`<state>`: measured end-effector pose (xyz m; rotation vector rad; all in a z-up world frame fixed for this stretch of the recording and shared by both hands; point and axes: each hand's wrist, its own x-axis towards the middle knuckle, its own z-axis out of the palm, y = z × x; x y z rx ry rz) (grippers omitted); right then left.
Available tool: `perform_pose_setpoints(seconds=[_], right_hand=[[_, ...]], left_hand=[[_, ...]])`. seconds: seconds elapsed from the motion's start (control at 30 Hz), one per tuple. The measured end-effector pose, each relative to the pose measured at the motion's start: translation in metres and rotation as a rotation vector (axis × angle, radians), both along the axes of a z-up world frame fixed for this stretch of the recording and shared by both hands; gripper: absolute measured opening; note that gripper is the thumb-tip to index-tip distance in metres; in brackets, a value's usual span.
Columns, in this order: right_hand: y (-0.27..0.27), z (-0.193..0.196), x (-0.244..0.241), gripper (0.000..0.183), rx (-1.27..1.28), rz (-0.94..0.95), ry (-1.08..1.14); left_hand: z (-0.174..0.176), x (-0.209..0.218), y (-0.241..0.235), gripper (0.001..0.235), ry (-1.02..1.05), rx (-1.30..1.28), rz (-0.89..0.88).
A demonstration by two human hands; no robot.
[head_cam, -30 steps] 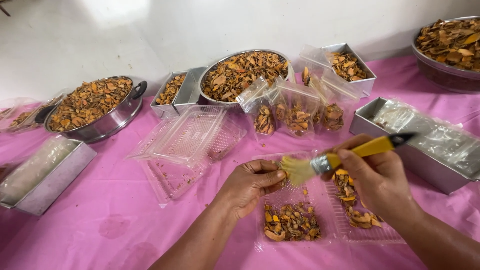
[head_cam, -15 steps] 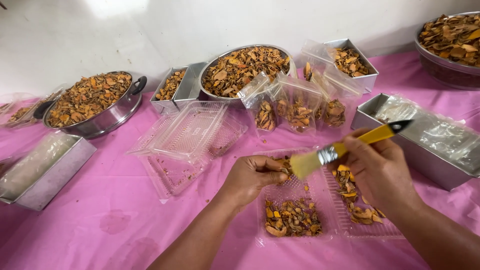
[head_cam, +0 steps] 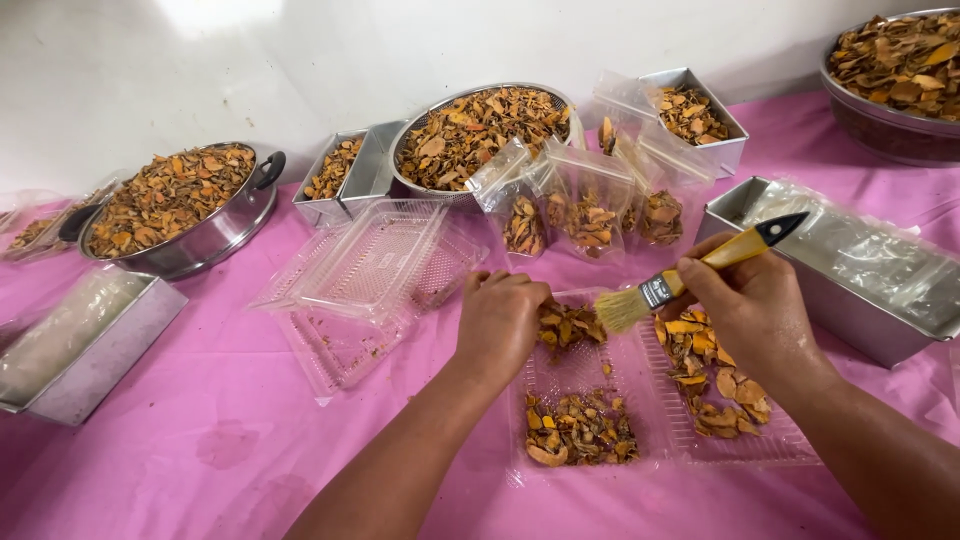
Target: Arranging dried turmeric or ginger slices into plastic packaging trays using a brush and hands.
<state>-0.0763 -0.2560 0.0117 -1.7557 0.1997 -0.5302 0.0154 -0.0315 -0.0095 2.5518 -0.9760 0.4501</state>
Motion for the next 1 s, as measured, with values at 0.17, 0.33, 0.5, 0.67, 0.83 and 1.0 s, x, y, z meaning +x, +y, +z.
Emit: perform_pose_setpoints(seconds=[0.17,0.33,0.5,0.67,0.83,1.0], right_hand=[[0.007,-0.005,0.001,0.008,0.056,0.053,0.078],[0.009,-0.035,0.006,0.008,-0.021,0.090,-0.003],[0.013,-0.045,0.009,0.011,-0.024,0.121,-0.126],[0.012,-0.048,0.007,0.013,-0.138,0.084,-0.023],[0.010,-0.049,0.004,0.015,-0.282,0.028,-0.076],[0.009,-0.052,0.002,0.015,-0.294,0.026,-0.077]], left_hand=[[-0.017,0.023,-0.009,0.006,-0.134,0.242,-0.033],[-0.060,0.046,-0.006,0.008,-0.196,0.272,-0.101],[-0.037,0.022,0.009,0.018,-0.177,0.199,-0.162],[-0.006,-0.027,0.026,0.022,-0.184,0.144,-0.350],[0.004,-0.057,0.042,0.040,-0.138,0.122,-0.408],[0.014,-0.021,0.063,0.029,-0.205,0.094,-0.016]])
